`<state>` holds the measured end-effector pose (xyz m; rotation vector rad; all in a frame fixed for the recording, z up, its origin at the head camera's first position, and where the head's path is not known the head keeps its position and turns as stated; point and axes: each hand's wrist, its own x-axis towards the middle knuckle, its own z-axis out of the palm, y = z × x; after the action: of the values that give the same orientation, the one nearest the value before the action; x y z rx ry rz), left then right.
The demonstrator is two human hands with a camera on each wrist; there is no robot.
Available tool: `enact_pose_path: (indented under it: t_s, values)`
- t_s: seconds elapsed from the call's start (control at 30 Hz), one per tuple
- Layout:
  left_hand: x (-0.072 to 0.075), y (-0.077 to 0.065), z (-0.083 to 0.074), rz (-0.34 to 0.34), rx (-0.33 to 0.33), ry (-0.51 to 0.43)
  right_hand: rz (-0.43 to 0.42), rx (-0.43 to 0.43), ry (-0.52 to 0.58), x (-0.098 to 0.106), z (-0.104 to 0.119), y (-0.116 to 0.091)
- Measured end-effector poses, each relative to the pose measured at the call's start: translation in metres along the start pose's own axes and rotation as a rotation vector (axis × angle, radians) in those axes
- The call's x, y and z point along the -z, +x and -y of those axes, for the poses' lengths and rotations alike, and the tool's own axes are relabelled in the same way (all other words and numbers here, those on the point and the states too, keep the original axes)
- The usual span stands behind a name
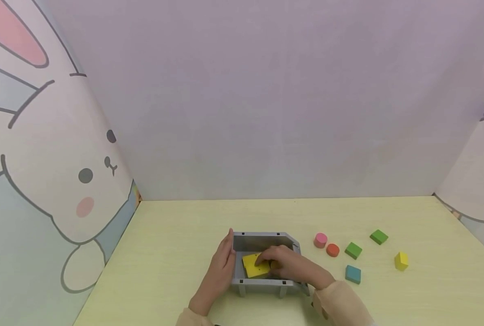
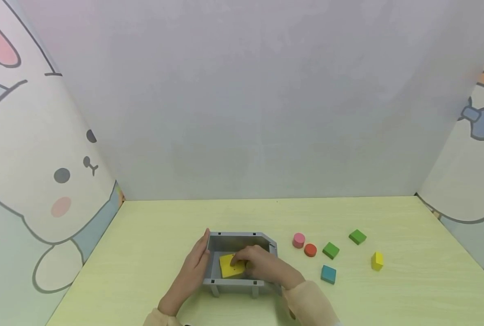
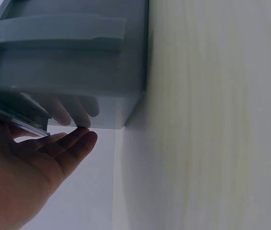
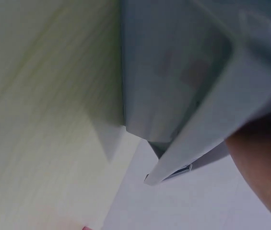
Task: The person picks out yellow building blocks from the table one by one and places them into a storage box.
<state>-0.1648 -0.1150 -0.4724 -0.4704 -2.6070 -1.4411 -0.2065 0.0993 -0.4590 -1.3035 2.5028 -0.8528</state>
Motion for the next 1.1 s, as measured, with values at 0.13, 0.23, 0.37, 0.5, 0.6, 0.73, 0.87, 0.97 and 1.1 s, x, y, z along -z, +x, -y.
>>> enact_pose_path:
  t_s: [0.13, 0.23, 0.37, 0.5, 0.6, 0.73, 0.87, 0.97, 1.1]
  values:
    - [0.001, 0.0, -0.001, 0.003, 0.012, -0.007, -0.018, 0.011, -0.001, 0.001, 0.0, -0.002]
    - [0.001, 0.001, -0.002, 0.002, 0.021, -0.011, -0.037, 0.017, -0.004, 0.002, -0.001, -0.005]
    - [0.002, 0.0, -0.003, -0.003, 0.023, -0.012, -0.058, -0.005, -0.006, 0.004, -0.002, -0.009]
    - [0.002, 0.0, -0.004, -0.005, 0.013, -0.008, -0.091, -0.025, 0.0, 0.005, -0.004, -0.012]
    - [0.001, 0.0, -0.003, -0.005, 0.004, -0.008, -0.126, -0.02, -0.001, 0.006, -0.005, -0.016]
    - [0.001, 0.0, -0.002, -0.006, -0.001, -0.01, -0.176, 0.001, -0.01, 0.008, -0.006, -0.021]
    - [0.001, 0.0, -0.003, -0.006, -0.003, -0.01, -0.203, -0.004, -0.015, 0.011, -0.007, -0.027]
    - [0.001, 0.0, -0.003, -0.007, -0.002, -0.013, -0.222, -0.012, -0.031, 0.014, -0.008, -0.033]
    - [0.001, 0.0, -0.005, -0.006, 0.01, -0.014, -0.283, 0.024, -0.078, 0.017, -0.009, -0.041]
